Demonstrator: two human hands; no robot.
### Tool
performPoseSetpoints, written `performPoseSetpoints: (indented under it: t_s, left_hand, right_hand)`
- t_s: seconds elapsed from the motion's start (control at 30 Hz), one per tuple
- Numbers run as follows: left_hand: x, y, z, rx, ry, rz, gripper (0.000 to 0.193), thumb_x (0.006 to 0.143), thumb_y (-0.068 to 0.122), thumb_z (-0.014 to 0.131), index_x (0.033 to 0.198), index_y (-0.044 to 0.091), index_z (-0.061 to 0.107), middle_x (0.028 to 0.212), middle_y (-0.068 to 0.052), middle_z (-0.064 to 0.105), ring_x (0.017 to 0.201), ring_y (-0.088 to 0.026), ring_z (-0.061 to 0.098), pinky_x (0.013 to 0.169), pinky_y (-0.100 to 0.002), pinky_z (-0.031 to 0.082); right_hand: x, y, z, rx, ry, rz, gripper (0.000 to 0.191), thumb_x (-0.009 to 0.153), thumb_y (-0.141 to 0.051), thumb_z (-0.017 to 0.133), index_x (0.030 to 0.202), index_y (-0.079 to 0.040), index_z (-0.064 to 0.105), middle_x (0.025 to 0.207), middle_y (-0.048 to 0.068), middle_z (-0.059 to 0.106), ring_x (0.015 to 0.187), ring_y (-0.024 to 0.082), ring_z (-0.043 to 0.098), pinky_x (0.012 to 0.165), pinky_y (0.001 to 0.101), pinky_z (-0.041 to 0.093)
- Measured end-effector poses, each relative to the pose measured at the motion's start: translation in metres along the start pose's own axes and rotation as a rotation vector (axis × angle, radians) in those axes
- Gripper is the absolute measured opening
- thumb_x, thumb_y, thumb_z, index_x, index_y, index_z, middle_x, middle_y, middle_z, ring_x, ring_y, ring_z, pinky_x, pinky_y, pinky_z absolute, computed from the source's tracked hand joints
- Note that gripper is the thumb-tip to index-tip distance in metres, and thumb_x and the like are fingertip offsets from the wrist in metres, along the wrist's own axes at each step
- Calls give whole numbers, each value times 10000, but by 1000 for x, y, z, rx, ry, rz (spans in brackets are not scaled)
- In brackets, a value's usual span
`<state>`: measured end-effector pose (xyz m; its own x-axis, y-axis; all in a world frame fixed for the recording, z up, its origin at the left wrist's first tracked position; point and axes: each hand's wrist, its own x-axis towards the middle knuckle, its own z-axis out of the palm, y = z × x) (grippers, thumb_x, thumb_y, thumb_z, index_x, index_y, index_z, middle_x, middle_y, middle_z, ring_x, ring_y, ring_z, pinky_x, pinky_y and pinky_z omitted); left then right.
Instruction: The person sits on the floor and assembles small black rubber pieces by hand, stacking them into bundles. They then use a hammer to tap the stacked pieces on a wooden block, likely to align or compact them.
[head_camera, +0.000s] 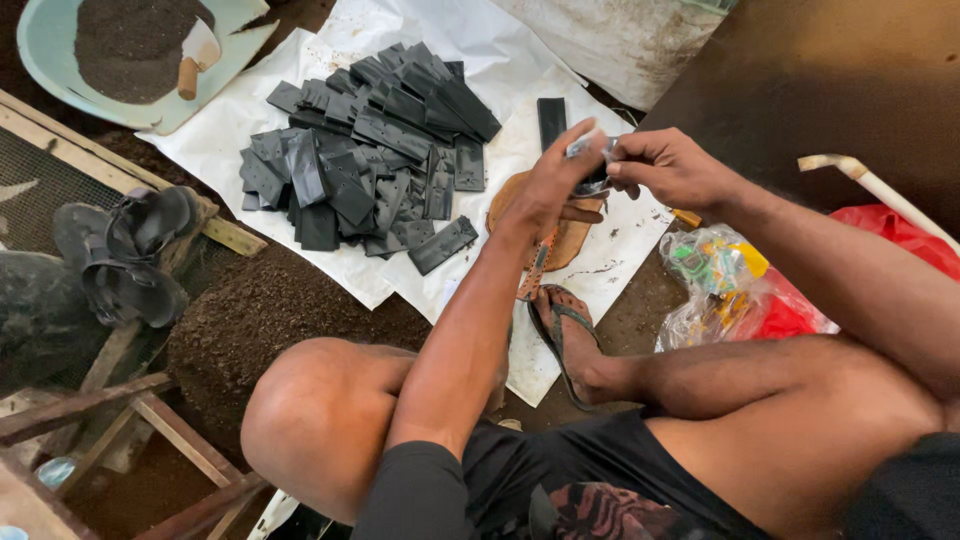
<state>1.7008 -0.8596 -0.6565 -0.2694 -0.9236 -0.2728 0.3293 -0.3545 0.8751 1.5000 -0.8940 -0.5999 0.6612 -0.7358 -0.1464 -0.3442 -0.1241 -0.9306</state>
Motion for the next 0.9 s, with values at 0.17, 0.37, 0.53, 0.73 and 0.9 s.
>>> performPoseSetpoints:
  t_s: [0.17,0.37,0.53,0.73,0.9]
  left_hand:
    - [-5,-2,1,209,34,230,565,879,406,807,1317,91,640,987,-80,732,774,-146,726,596,-304,609]
    - [-14,8,6,328,43,241,442,951,307,722,1296,58,605,1003,-92,735,742,-148,765,582,-295,656]
    - [-14,13,14,398,118,266,458,894,147,688,1339,111,584,984,-125,727,729,-157,758,604,-311,674]
    - [-6,0,16,427,219,313,351,915,122,670,1264,103,706,949,-144,778,727,-172,761,633,-325,669]
    - [-2,-2,16,355,187,253,321,958,168,651,1276,124,660,971,-118,752,748,-147,770,614,-308,692]
  right_hand:
    - [-4,-2,-6,4,-19,42,159,1022,-140,618,1022,-16,717,808,-3,652,746,75,557,674,266,482]
    - [-5,1,-7,25,1,-25,179,1037,-139,619,957,4,690,801,-5,629,771,75,558,705,261,478]
    - [-6,4,2,-299,149,-119,163,1033,-121,625,941,12,644,739,58,616,712,123,549,631,332,476]
    - [3,8,7,-736,248,-280,163,935,-116,724,890,14,638,785,150,635,665,234,614,645,381,514]
    - [6,10,-3,-118,170,23,154,905,-119,722,991,-48,616,788,26,656,683,101,633,581,297,508]
